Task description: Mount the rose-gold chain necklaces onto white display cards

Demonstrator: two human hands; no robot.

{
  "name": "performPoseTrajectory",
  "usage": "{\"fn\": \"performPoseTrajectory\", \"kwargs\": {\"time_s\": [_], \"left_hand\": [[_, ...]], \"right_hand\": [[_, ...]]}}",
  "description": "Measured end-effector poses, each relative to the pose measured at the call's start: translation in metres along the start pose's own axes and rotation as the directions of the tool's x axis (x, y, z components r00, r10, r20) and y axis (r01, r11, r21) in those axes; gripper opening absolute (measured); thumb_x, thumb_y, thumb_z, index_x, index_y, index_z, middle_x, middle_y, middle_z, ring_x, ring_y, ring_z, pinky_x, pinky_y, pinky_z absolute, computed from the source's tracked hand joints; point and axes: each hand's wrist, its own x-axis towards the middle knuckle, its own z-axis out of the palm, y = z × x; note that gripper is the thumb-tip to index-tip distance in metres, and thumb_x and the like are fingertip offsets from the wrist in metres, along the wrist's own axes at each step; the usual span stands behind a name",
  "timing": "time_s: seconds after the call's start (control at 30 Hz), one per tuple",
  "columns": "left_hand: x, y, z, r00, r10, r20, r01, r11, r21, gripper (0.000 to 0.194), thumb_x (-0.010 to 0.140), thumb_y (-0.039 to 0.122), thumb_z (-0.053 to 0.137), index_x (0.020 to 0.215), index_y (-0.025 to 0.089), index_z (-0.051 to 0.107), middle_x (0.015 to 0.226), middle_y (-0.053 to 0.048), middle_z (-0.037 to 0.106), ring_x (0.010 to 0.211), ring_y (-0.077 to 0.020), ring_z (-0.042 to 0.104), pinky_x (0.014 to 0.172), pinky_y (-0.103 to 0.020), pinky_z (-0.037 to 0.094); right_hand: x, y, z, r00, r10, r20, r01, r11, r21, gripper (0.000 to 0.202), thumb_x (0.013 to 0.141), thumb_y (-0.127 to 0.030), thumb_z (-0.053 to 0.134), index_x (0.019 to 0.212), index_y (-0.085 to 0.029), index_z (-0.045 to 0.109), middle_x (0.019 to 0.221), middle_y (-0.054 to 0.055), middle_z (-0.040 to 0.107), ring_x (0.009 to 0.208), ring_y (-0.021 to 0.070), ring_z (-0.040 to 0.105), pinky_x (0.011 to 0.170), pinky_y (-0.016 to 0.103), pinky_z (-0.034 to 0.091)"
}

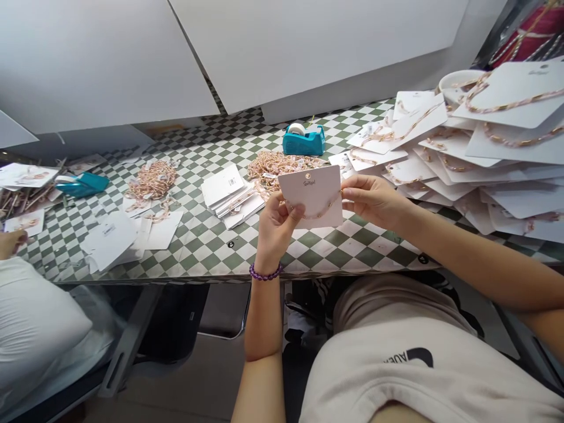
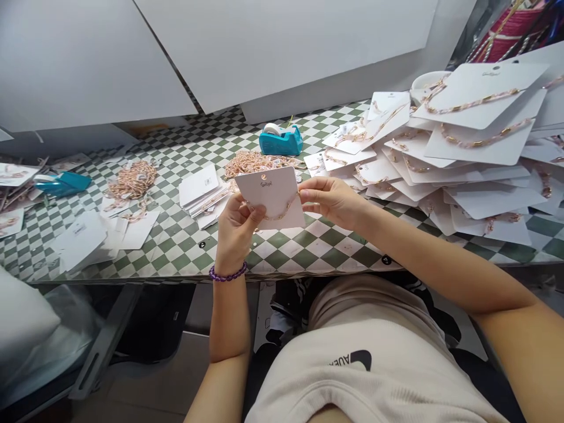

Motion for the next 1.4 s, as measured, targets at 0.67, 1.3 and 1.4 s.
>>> {"fn": "performPoseTrajectory", "kwargs": {"time_s": [0.67,1.3,1.4], "left_hand": [[0.000,0.003,0.006,1.000,0.012,-0.024,-0.013,0.999,-0.046,0.042,0.083,0.041,0.076,0.114,0.019,0.060,0.104,-0.009,0.075,0.096,-0.0210,0.073,0.075,-0.027,0.061],[-0.001,0.010,0.004,0.999,-0.031,0.037,0.036,0.990,-0.139,0.034,0.081,0.034,0.078,0.109,0.020,0.065,0.090,-0.004,0.076,0.079,-0.0158,0.072,0.068,-0.023,0.057],[-0.001,0.009,0.006,1.000,-0.023,-0.016,0.021,0.993,-0.117,0.037,0.079,0.036,0.080,0.108,0.019,0.064,0.091,-0.005,0.076,0.081,-0.0169,0.072,0.068,-0.024,0.057]], "right_hand": [[0.000,0.004,0.011,0.987,-0.161,-0.012,0.160,0.976,0.145,0.026,0.061,-0.031,0.091,0.075,-0.022,0.071,0.078,-0.005,0.069,0.072,0.0057,0.063,0.072,0.020,0.053],[-0.006,-0.006,0.006,0.979,0.080,0.188,-0.085,0.996,0.019,0.030,0.058,-0.035,0.091,0.068,-0.018,0.069,0.076,-0.001,0.071,0.072,0.0113,0.067,0.071,0.027,0.055],[-0.008,-0.008,0.009,0.994,-0.068,0.083,0.076,0.992,-0.097,0.028,0.061,-0.035,0.090,0.074,-0.019,0.072,0.077,0.000,0.072,0.072,0.0102,0.066,0.071,0.026,0.055]]}}
